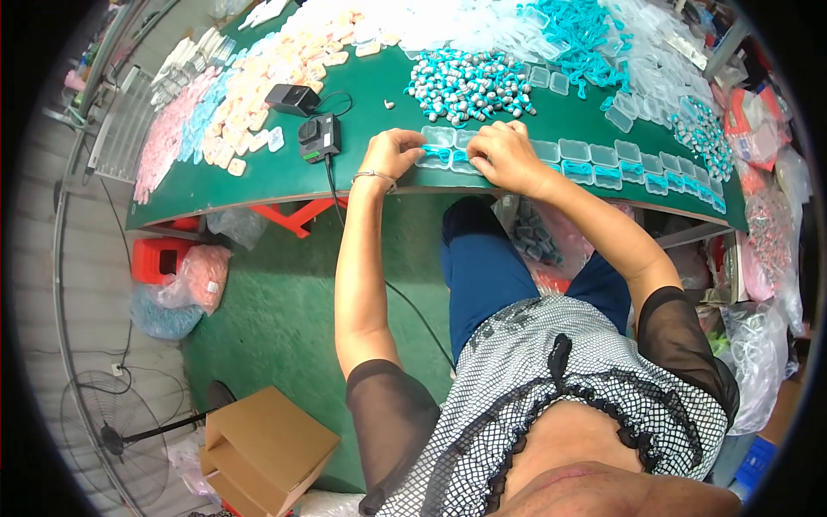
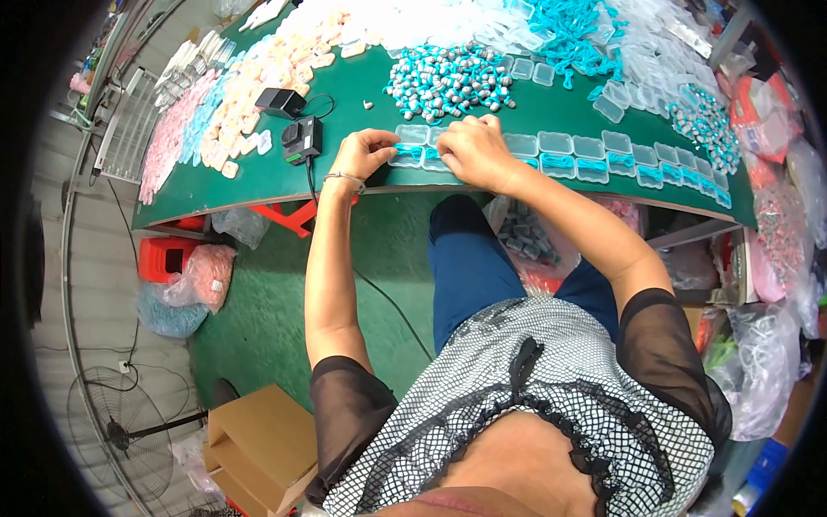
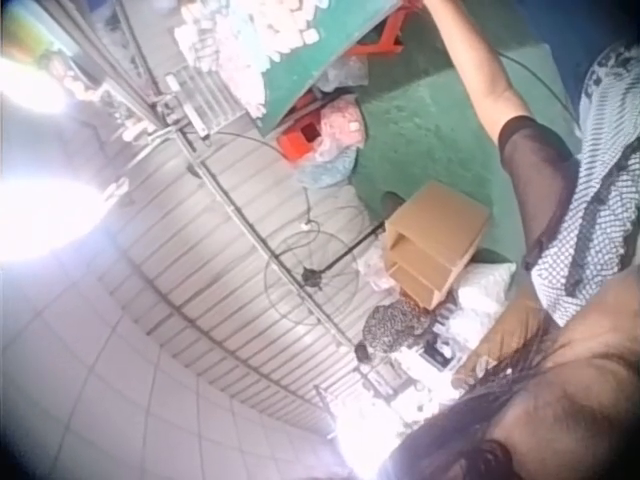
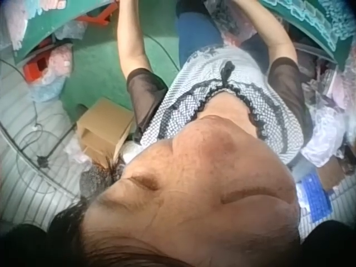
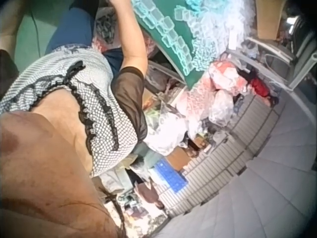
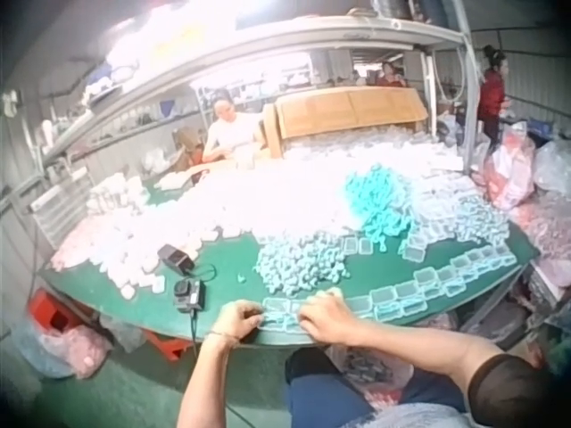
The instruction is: Placing small teal plastic components into individual clear plastic boxes.
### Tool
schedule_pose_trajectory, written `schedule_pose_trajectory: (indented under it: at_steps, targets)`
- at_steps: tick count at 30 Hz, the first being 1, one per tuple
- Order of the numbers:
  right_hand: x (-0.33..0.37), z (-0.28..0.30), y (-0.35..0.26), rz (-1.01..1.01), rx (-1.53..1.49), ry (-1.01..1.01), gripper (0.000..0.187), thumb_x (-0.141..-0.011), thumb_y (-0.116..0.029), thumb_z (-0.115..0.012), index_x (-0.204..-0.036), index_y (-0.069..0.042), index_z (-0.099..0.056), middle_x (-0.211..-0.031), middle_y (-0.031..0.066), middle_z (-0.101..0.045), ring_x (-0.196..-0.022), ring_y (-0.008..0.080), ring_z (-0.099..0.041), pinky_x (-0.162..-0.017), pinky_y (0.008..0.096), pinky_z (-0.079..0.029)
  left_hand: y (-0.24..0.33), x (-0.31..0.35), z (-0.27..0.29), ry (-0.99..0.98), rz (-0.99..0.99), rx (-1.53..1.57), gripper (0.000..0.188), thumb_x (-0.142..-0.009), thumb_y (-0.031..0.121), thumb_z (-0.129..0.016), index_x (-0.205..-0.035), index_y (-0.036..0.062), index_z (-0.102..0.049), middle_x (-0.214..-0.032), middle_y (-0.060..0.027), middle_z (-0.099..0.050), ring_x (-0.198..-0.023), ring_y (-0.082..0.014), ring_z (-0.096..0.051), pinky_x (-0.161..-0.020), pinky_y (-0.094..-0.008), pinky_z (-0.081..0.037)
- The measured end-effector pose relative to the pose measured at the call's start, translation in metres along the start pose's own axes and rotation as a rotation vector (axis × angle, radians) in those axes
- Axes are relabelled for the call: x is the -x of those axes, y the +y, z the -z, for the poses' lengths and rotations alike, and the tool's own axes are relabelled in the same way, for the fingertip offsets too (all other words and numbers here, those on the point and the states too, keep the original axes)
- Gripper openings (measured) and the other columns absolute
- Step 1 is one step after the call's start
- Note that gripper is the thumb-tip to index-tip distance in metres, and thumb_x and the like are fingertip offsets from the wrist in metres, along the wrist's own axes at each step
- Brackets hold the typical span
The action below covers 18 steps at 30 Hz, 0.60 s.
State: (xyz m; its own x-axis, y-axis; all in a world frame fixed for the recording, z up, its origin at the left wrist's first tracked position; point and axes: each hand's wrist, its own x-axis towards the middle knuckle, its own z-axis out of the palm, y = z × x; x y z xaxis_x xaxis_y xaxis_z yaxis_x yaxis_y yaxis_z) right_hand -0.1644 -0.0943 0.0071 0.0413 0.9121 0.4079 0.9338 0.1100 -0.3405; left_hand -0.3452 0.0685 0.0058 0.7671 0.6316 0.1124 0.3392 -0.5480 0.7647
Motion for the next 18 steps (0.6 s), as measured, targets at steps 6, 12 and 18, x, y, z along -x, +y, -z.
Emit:
schedule_pose_trajectory:
  at_steps: [6,12,18]
  targets:
    - [0.000,0.001,0.000,0.011,-0.003,-0.004,0.005,-0.075,-0.015,-0.062,-0.079,-0.016,-0.065,-0.080,0.0017,-0.059,-0.089,0.0228,-0.056,-0.086,0.0474,-0.033,0.009,-0.008,-0.001,-0.037,0.086,-0.123,0.023,-0.070,0.007,-0.070,-0.093,0.0024,-0.068,-0.077,-0.0061,-0.066,-0.072,-0.0139,-0.062,-0.068,-0.0279,-0.050]
    - [0.008,0.009,0.001,0.018,-0.044,0.066,0.011,-0.076,-0.017,-0.062,-0.086,-0.016,-0.065,-0.082,0.0019,-0.059,-0.092,0.0231,-0.056,-0.088,0.0475,-0.032,-0.003,-0.008,0.000,-0.059,0.114,0.052,0.037,-0.067,0.012,-0.069,-0.103,0.0042,-0.066,-0.087,-0.0083,-0.067,-0.074,-0.0174,-0.062,-0.071,-0.0307,-0.051]
    - [0.025,0.031,0.013,0.050,-0.120,0.177,0.011,-0.077,-0.017,-0.062,-0.088,-0.015,-0.065,-0.084,0.0004,-0.059,-0.089,0.0208,-0.056,-0.088,0.0437,-0.032,0.007,-0.017,0.005,0.083,0.095,-0.102,0.033,-0.070,0.016,-0.066,-0.103,0.0085,-0.068,-0.090,-0.0087,-0.067,-0.075,-0.0220,-0.064,-0.073,-0.0338,-0.051]
